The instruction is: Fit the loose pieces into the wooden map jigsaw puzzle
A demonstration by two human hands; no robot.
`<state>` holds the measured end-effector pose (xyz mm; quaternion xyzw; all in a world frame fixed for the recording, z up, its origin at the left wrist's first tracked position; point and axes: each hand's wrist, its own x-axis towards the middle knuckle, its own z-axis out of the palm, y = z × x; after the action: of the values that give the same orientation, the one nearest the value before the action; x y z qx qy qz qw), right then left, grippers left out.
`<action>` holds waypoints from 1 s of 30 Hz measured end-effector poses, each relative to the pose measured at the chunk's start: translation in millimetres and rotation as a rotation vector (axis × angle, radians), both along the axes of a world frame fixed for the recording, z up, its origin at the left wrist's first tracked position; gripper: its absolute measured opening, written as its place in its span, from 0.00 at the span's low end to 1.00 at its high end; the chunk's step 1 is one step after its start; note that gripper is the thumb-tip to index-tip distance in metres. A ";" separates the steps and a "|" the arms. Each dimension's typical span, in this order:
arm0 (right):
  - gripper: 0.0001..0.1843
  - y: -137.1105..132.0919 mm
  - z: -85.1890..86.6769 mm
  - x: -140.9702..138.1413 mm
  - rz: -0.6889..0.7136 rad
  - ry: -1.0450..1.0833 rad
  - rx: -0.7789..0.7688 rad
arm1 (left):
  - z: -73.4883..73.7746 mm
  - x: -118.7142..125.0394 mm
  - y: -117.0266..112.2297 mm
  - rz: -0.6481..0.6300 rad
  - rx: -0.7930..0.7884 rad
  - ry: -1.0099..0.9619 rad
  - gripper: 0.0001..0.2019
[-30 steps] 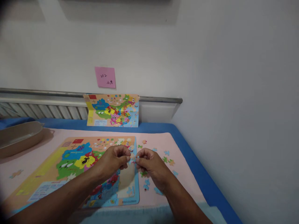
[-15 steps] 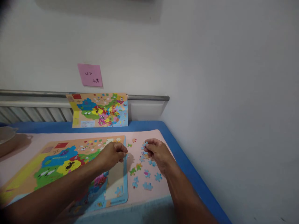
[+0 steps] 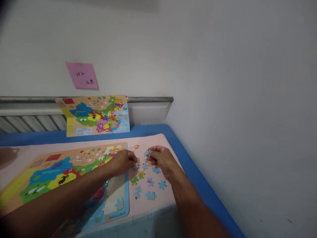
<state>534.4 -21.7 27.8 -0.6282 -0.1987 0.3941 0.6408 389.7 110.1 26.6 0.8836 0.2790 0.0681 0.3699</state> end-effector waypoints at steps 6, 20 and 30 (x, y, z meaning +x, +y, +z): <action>0.07 -0.2 -0.2 5.3 -0.073 -0.004 0.025 | -7.5 7.0 6.0 0.005 0.022 0.026 0.10; 0.07 -0.8 -1.3 6.0 -0.091 -0.018 0.015 | -0.9 12.1 5.1 -0.046 0.225 0.066 0.07; 0.04 -1.2 -1.6 9.7 -0.086 -0.009 0.007 | -4.3 45.6 -7.5 -0.171 0.316 0.078 0.12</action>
<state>544.0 -22.9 26.2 -0.6356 -0.1761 0.3627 0.6583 435.4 102.6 22.3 0.9532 0.2027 0.0451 0.2199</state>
